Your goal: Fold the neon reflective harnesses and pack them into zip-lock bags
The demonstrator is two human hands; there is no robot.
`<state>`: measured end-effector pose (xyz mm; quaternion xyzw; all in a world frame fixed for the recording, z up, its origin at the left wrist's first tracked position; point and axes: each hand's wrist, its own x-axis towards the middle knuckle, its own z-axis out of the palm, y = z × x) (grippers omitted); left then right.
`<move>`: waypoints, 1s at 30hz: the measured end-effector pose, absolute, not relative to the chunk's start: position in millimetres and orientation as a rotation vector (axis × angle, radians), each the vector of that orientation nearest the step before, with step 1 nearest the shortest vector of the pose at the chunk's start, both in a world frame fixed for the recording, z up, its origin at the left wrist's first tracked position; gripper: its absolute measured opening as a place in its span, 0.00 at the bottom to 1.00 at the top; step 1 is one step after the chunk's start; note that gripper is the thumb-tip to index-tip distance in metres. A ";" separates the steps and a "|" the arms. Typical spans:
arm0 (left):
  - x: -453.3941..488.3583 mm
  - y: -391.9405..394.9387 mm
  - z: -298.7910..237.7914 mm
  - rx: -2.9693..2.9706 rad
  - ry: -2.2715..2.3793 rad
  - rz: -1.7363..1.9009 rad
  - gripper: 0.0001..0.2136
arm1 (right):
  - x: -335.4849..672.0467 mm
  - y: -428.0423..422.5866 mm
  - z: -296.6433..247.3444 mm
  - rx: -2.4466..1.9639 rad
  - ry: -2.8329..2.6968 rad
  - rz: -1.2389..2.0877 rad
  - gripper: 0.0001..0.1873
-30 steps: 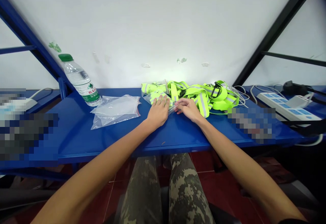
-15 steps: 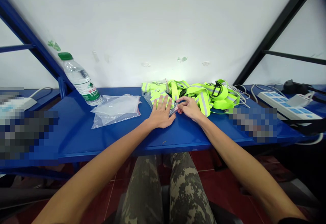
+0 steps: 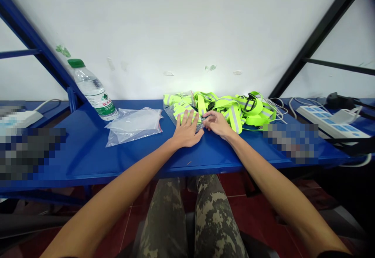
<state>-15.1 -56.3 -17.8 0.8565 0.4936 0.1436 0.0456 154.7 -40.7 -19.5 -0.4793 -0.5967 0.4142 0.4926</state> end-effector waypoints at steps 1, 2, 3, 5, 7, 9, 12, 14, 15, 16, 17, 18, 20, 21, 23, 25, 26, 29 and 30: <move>-16.6 -55.7 -16.2 2.593 1.495 0.483 0.33 | 154.5 -40.5 -19.3 -1.161 -1.440 1.007 0.13; -19.0 -54.3 -14.2 2.568 1.479 0.542 0.32 | 154.3 -40.2 -19.2 -1.166 -1.430 1.006 0.12; -22.2 -52.0 -12.0 2.545 1.458 0.612 0.30 | 154.1 -39.8 -19.2 -1.174 -1.414 1.007 0.12; -30.6 -45.7 -7.4 2.528 1.399 0.763 0.27 | 154.1 -39.2 -19.2 -1.190 -1.366 1.022 0.12; -39.1 -39.1 -3.5 2.568 1.332 0.882 0.25 | 154.4 -38.7 -19.2 -1.190 -1.321 1.051 0.14; -44.7 -35.3 -1.4 2.659 1.276 0.925 0.23 | 155.0 -38.2 -19.1 -1.187 -1.295 1.071 0.15; -45.8 -36.2 -2.0 2.810 1.300 0.845 0.23 | 156.2 -37.7 -19.3 -1.206 -1.269 1.076 0.17; -44.3 -38.5 -4.6 2.885 1.336 0.741 0.24 | 156.9 -37.6 -19.3 -1.215 -1.263 1.077 0.18; -43.6 -39.4 -6.2 2.909 1.339 0.694 0.25 | 157.2 -37.6 -19.3 -1.216 -1.266 1.076 0.19; -43.2 -39.8 -7.9 2.924 1.332 0.651 0.25 | 157.4 -37.7 -19.2 -1.215 -1.272 1.073 0.19; -43.0 -39.9 -9.4 2.930 1.323 0.616 0.25 | 157.5 -37.8 -19.0 -1.214 -1.278 1.072 0.19; -43.2 -39.5 -10.8 2.928 1.316 0.586 0.25 | 157.4 -38.0 -18.8 -1.210 -1.284 1.072 0.18; -44.0 -38.3 -12.8 2.919 1.306 0.537 0.24 | 156.9 -38.3 -18.1 -1.198 -1.293 1.075 0.17; -44.4 -37.7 -13.4 2.916 1.305 0.519 0.24 | 156.5 -38.4 -17.7 -1.194 -1.297 1.075 0.17; -45.1 -36.9 -14.2 2.909 1.311 0.501 0.24 | 155.7 -38.7 -17.0 -1.191 -1.303 1.069 0.16; -45.4 -37.0 -14.8 2.900 1.318 0.501 0.25 | 155.1 -39.0 -16.5 -1.197 -1.292 1.062 0.15; -45.4 -37.2 -15.0 2.896 1.320 0.504 0.25 | 155.0 -39.1 -16.2 -1.201 -1.276 1.063 0.15; -45.1 -38.0 -15.3 2.884 1.328 0.505 0.25 | 155.1 -39.5 -15.6 -1.203 -1.222 1.088 0.17; -44.9 -38.2 -15.3 2.879 1.332 0.501 0.25 | 155.3 -39.5 -15.5 -1.200 -1.208 1.100 0.17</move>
